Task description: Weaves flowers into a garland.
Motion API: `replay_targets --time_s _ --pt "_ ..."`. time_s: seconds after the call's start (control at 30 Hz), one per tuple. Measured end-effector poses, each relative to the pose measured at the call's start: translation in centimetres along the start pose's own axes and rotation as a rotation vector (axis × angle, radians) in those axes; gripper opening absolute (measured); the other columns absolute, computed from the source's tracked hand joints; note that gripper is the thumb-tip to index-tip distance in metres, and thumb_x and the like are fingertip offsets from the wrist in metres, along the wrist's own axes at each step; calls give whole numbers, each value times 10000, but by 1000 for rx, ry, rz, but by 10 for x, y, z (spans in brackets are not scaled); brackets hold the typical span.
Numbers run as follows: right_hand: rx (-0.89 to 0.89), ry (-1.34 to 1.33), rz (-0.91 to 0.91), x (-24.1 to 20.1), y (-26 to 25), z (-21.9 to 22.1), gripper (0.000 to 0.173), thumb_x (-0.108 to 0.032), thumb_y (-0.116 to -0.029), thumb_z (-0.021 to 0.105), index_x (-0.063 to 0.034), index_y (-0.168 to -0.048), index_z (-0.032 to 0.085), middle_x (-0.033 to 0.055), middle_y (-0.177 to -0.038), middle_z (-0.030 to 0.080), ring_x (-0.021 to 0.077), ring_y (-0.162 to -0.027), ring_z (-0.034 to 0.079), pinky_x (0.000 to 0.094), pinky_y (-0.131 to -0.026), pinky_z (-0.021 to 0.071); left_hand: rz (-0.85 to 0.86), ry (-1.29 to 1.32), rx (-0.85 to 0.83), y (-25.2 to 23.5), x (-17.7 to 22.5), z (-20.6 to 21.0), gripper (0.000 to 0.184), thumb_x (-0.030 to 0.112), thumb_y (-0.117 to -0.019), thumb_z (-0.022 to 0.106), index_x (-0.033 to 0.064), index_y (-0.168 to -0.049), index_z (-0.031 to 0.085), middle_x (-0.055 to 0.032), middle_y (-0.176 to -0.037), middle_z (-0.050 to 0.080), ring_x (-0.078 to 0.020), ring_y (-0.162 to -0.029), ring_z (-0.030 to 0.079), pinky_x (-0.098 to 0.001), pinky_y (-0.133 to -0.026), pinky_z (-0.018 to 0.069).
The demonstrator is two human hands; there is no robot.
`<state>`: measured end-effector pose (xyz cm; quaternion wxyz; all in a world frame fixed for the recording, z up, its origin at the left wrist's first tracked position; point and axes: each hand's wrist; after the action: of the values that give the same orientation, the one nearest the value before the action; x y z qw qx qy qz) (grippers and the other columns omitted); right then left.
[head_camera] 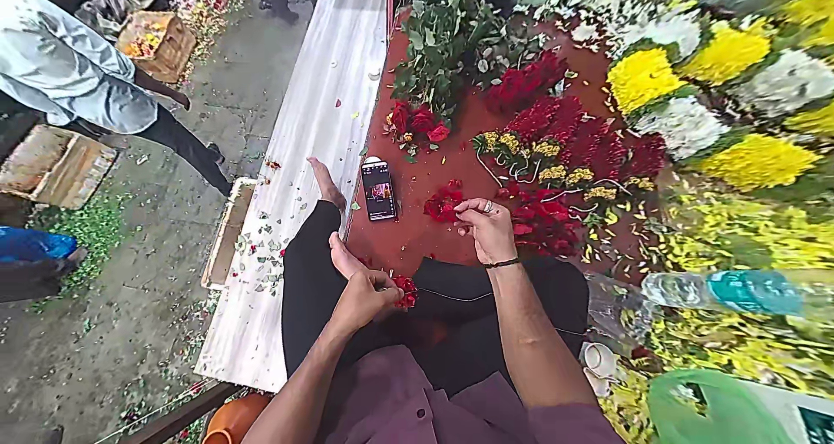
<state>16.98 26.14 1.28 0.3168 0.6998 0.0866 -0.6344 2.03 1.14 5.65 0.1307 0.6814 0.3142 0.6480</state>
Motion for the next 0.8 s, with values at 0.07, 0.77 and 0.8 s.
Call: replay_targets --time_s 0.07,0.77,0.8 --pt "-27 -44 -35 8 -5 -3 162 36 -916 604 -21 -979 741 81 -940 735 135 -631 626 291 -561 551 -15 13 9 0 1 1 143 219 -895 737 92 -829 750 10 -738 697 -88 -659 640 -316 -639 544" --pt "-48 94 -269 -15 32 24 146 -40 -810 793 -78 -943 745 45 -896 728 150 -689 656 304 -575 564 -9 -47 188 -6 12 -10 152 247 -879 757 109 -815 762 15 -747 711 -89 -699 662 -345 -687 559" --pt "-32 60 -254 -18 38 28 187 -24 -792 797 -77 -957 726 50 -884 718 155 -681 651 306 -568 560 -13 -52 197 -8 14 -10 155 252 -875 760 112 -810 762 15 -744 709 -88 -698 662 -345 -687 558"
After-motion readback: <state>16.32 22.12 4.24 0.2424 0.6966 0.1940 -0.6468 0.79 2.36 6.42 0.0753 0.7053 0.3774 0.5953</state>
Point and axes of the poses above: each hand's wrist, its own y-axis away from the middle knuckle, its own z-axis out of the palm, x = y × z
